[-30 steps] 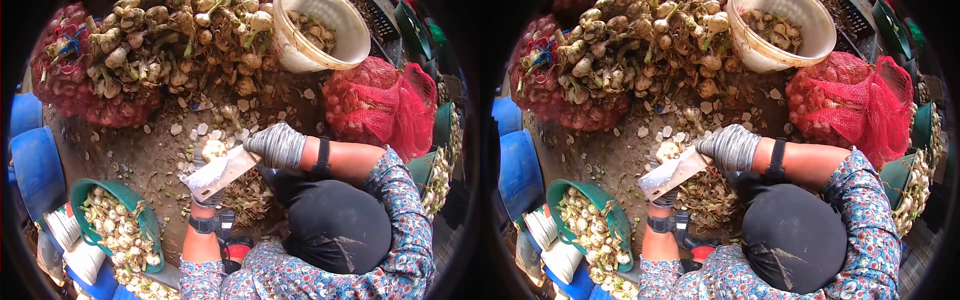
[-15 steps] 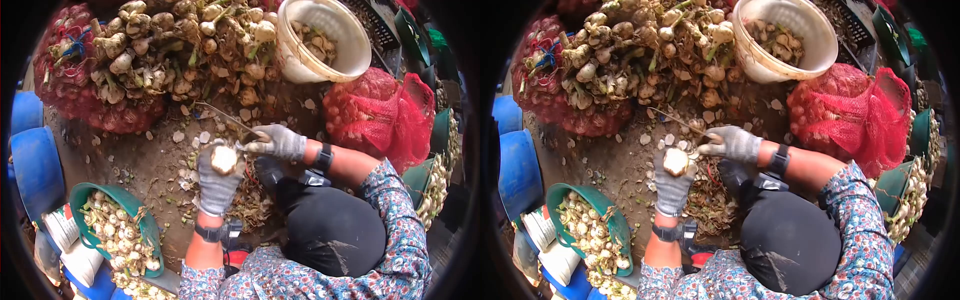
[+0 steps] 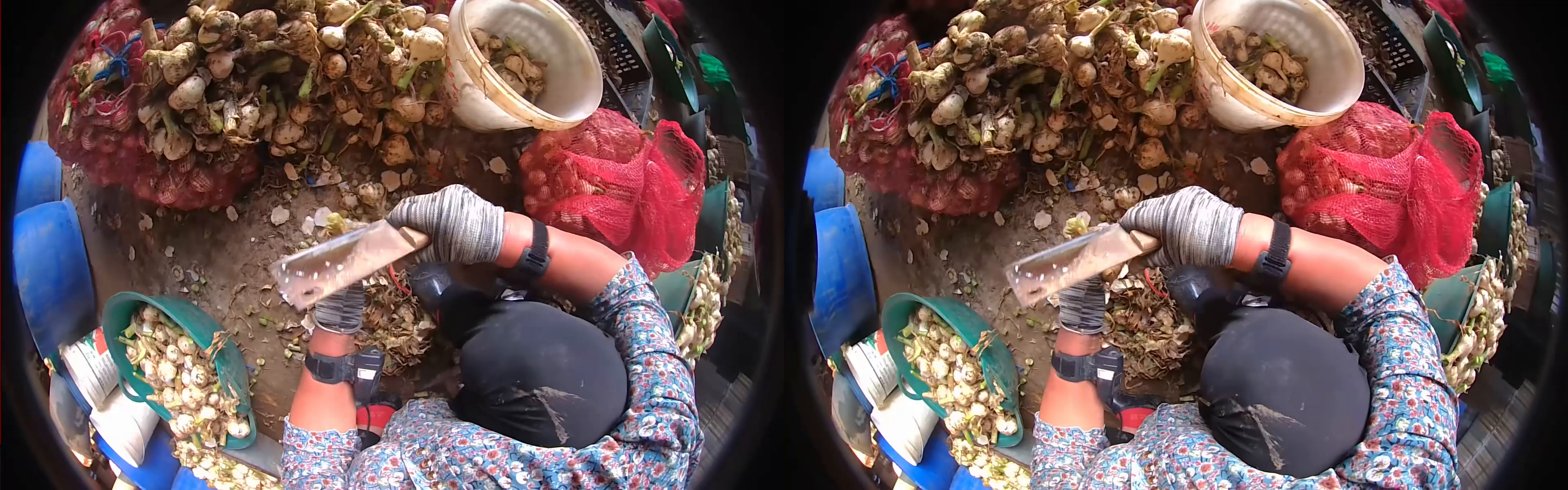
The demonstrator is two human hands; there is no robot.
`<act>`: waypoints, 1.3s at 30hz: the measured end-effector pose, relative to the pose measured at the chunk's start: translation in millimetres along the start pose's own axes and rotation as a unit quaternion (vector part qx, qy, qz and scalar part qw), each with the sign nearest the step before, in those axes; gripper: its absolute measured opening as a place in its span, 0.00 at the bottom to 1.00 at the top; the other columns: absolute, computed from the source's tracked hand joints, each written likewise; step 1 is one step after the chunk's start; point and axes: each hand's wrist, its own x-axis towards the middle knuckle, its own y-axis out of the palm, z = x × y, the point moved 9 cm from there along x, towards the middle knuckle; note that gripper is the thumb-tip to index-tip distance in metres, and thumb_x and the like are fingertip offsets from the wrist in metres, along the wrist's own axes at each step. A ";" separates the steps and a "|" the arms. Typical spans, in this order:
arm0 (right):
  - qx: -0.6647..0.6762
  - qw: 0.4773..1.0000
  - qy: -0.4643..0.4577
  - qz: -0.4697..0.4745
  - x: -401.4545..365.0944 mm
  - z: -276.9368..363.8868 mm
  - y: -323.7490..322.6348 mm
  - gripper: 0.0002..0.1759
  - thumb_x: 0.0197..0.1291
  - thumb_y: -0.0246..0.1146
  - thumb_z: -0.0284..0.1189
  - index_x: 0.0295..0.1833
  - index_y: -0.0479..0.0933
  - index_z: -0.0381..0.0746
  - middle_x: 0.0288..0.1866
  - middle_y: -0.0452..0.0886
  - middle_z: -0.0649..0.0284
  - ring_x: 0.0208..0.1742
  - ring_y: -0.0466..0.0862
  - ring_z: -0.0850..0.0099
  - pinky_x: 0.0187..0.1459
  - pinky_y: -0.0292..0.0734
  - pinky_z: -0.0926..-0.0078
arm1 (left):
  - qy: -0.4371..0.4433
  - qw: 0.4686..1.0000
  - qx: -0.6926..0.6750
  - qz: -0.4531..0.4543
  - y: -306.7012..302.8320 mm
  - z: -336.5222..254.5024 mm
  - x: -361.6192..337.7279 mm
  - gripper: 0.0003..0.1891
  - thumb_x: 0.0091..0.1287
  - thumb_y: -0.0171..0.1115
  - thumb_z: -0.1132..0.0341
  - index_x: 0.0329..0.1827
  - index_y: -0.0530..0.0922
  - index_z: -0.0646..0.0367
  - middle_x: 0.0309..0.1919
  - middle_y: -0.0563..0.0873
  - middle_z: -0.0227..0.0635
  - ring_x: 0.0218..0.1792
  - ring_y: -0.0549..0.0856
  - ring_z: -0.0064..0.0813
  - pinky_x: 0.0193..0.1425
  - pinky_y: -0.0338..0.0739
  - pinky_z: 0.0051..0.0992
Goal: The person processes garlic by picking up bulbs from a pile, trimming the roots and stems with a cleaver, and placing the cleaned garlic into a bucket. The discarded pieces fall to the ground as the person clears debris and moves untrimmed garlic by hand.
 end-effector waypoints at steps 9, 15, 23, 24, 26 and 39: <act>-0.157 0.958 0.221 0.098 -30.8 -98.4 24.3 0.10 0.59 0.64 0.38 0.42 0.79 0.45 0.34 0.85 0.55 0.36 0.87 0.56 0.40 0.80 0.60 | 0.280 0.846 0.450 0.051 57.6 -67.5 -100.0 0.14 0.71 0.61 0.70 0.56 0.78 0.65 0.45 0.84 0.32 0.43 0.81 0.20 0.49 0.77 0.22; -0.040 0.970 0.238 0.005 -35.4 -82.4 15.1 0.11 0.57 0.65 0.37 0.43 0.80 0.44 0.32 0.84 0.52 0.37 0.85 0.52 0.41 0.79 0.59 | 0.332 0.819 0.466 -0.039 24.7 -102.8 -129.2 0.18 0.69 0.64 0.54 0.56 0.80 0.55 0.42 0.85 0.30 0.40 0.82 0.22 0.39 0.78 0.20; 0.076 0.951 0.284 -0.097 -50.4 -125.0 1.9 0.12 0.53 0.61 0.30 0.44 0.79 0.39 0.30 0.83 0.50 0.35 0.85 0.55 0.39 0.78 0.60 | 0.403 0.903 -0.113 0.097 -42.5 -210.0 -198.6 0.34 0.65 0.61 0.52 0.67 0.69 0.69 0.54 0.82 0.48 0.50 0.82 0.40 0.47 0.82 0.37; 0.060 0.958 0.256 -0.112 -47.9 -123.5 -1.2 0.13 0.53 0.62 0.30 0.45 0.79 0.39 0.31 0.83 0.49 0.35 0.85 0.54 0.39 0.78 0.60 | 0.377 0.915 -0.065 0.128 -49.5 -202.3 -171.1 0.32 0.67 0.59 0.52 0.66 0.70 0.70 0.51 0.83 0.49 0.47 0.83 0.39 0.45 0.83 0.36; 0.030 0.963 0.250 -0.098 -44.1 -116.6 -2.9 0.15 0.54 0.63 0.33 0.46 0.80 0.39 0.33 0.84 0.48 0.37 0.85 0.52 0.40 0.78 0.59 | 0.302 0.919 0.234 -0.102 30.2 -144.0 -139.0 0.21 0.72 0.56 0.60 0.60 0.73 0.68 0.44 0.84 0.47 0.35 0.85 0.33 0.40 0.83 0.29; -0.068 0.963 0.257 -0.032 -50.6 -125.3 11.5 0.17 0.55 0.65 0.36 0.50 0.77 0.44 0.38 0.84 0.50 0.43 0.84 0.49 0.45 0.79 0.55 | 0.247 0.748 0.612 0.070 90.2 -17.0 51.5 0.34 0.61 0.67 0.74 0.71 0.64 0.62 0.51 0.83 0.45 0.44 0.85 0.34 0.48 0.83 0.30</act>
